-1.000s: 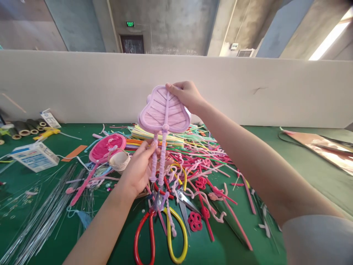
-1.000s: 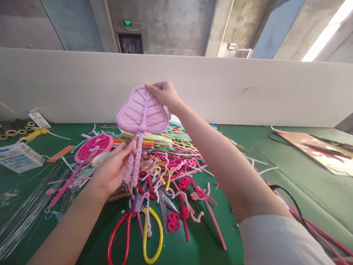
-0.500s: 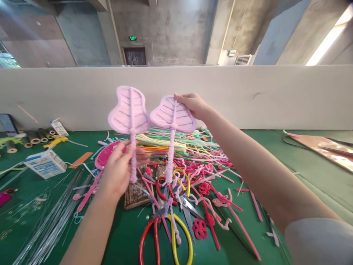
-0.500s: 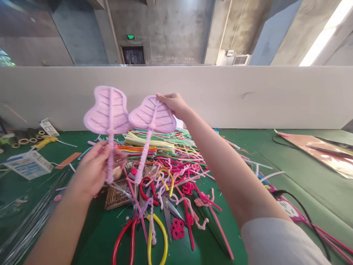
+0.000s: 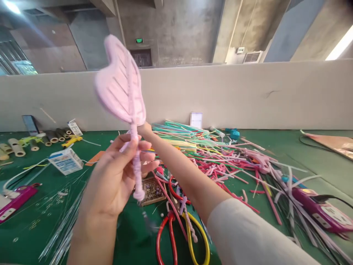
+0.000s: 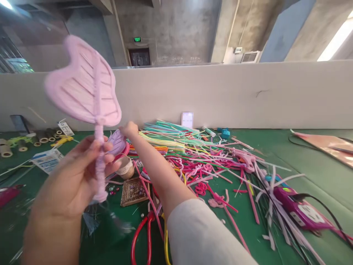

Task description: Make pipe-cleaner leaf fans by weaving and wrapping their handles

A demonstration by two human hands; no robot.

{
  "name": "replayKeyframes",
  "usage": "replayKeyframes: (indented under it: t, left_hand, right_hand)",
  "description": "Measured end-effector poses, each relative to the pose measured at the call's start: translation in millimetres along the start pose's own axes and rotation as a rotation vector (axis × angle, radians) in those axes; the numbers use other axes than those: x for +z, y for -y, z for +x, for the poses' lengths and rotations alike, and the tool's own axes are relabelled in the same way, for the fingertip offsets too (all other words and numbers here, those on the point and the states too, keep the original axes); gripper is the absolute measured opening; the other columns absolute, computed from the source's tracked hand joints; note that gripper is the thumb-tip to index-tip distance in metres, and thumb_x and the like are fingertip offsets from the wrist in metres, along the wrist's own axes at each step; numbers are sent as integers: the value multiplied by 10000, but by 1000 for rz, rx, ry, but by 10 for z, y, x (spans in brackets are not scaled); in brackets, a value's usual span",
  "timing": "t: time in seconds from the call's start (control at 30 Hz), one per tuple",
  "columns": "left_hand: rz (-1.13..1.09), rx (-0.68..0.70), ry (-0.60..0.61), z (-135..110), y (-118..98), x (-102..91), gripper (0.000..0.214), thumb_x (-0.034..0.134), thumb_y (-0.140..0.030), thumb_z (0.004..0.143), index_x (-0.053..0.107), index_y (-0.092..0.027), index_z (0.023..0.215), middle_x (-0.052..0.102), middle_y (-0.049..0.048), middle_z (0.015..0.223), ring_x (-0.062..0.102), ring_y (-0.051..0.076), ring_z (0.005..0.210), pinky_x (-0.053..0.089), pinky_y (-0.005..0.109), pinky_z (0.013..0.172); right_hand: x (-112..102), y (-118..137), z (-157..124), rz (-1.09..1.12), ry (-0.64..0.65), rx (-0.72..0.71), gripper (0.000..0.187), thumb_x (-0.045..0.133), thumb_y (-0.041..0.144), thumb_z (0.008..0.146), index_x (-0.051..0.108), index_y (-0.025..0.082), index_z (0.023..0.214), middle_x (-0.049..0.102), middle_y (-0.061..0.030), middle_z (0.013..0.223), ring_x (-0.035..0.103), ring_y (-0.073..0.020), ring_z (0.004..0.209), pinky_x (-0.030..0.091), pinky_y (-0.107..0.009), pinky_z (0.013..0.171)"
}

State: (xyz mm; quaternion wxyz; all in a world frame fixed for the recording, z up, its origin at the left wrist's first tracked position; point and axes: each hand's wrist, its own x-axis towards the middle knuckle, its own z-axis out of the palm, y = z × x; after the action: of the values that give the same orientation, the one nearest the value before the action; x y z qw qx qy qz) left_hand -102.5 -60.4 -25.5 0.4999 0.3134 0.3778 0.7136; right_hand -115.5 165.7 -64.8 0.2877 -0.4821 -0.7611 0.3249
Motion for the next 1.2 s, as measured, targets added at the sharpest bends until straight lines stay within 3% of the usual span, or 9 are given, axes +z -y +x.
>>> replayKeyframes:
  t: [0.13,0.27,0.43,0.53,0.63,0.77,0.9,1.07,1.2]
  left_hand:
    - [-28,-19,-85,224,222,-18,136,615,-37,858,645,-140,775,724,4,737,692,99,573,627,208,553]
    - [-62,8,-146,337,333,29,170,607,-3,856,600,-135,750,746,13,758,695,83,572,613,178,553]
    - [-29,115,-156,326,468,186,167,690,-45,808,569,-155,775,758,12,770,707,85,597,588,143,537]
    - [74,272,-175,266,597,325,222,769,-158,760,554,-180,809,744,-12,744,651,67,486,530,123,436]
    - [197,385,-184,190,725,444,269,788,-245,741,536,-205,824,697,-53,669,550,53,362,439,136,326]
    - [298,462,-146,119,846,508,281,773,-275,755,508,-223,833,667,-63,692,511,53,323,412,175,304]
    - [376,490,-128,91,901,511,304,770,-292,762,482,-228,837,667,-53,736,525,65,324,420,200,305]
    - [461,494,-120,75,942,539,305,766,-276,768,468,-231,814,646,-63,684,541,77,326,407,200,296]
    - [496,471,-78,62,998,573,291,768,-268,765,482,-217,783,636,-65,654,528,70,306,369,177,263]
  right_hand:
    - [-294,-147,-49,14,-13,9,367,695,353,859,658,78,1098,695,-164,1127,647,-272,1093,511,-357,908]
    - [-822,-325,-370,99,-75,-42,347,595,282,918,622,92,1207,688,-133,1190,656,-197,1079,503,-279,888]
    - [-1270,-600,-1525,274,-153,-201,205,600,264,899,703,109,986,743,-83,915,679,-148,814,521,-265,736]
    - [-1241,-679,-2327,363,-92,-224,210,632,332,879,712,143,839,730,-45,751,649,-135,655,502,-246,591]
    - [-1066,-692,-2816,417,-189,-195,135,666,294,862,731,176,870,759,-31,810,686,-137,695,537,-232,624]
    - [-872,-734,-2948,378,-366,-226,64,694,220,839,733,168,840,754,-30,765,680,-125,615,542,-212,585]
    - [-831,-829,-2918,257,-423,-434,72,670,129,858,722,143,906,747,-59,820,700,-140,710,560,-221,665]
    - [-886,-901,-2950,-4,-411,-656,135,575,109,927,686,134,1001,727,-100,924,679,-163,813,565,-259,721]
    - [-947,-859,-2968,-245,-351,-699,150,507,96,944,652,122,916,698,-101,833,628,-175,736,533,-287,652]
